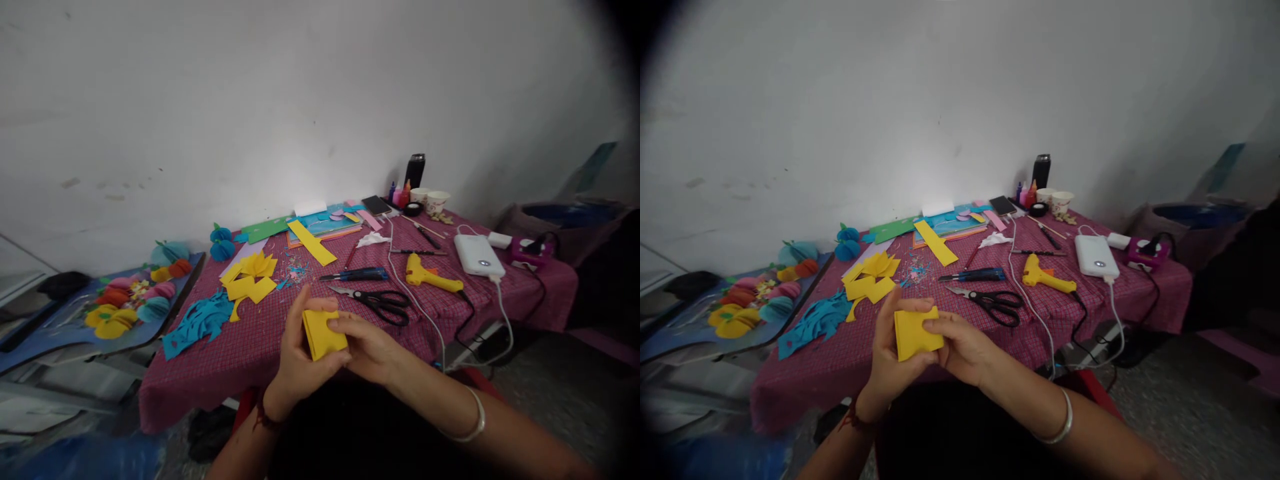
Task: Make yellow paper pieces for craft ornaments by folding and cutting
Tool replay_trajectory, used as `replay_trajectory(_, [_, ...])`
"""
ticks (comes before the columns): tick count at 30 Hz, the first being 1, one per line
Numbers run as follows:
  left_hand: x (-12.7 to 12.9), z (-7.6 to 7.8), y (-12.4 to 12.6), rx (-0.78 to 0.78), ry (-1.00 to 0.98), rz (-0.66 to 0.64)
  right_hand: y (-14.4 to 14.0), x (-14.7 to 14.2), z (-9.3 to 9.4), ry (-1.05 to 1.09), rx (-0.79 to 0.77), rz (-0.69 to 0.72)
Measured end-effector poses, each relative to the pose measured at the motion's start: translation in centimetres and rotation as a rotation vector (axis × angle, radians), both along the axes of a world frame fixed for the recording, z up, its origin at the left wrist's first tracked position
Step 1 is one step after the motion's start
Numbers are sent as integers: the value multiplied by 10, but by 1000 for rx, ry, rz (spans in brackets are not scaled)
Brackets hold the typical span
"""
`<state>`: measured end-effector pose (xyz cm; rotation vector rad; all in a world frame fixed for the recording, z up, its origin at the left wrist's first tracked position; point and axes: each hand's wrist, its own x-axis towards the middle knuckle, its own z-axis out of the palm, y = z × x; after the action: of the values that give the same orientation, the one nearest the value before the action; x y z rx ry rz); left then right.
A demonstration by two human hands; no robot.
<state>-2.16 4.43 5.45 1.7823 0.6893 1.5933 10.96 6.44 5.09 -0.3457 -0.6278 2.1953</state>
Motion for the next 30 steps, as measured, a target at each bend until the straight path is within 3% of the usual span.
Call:
replay_trajectory(5, [-4,2,6,75,69,16,2,4,-7,2,21,-16])
replay_trajectory(11, [-3,3,8,61,35,-80,2,5,-8,3,55,-16])
replay_trajectory(14, [-1,1,2,27,43,-3,1,5,-6,-47,64,-44])
replay_trajectory(18, [0,3,1,-128,-42,30,3,7,2,-207,93,-177])
replay_trajectory(21, [-4,3,8,-276,-182,-15,8,14,9,-373,227,-393])
replay_trajectory(23, [-8,-1,13,-412,-182,29,9,18,13,-493,347,-465])
replay_trajectory(26, [-8,-10,14,-535,-93,97,7,21,15,-606,495,-467])
replay_trajectory(30, [0,-22,9,-588,-125,29,0,18,13,-641,555,-444])
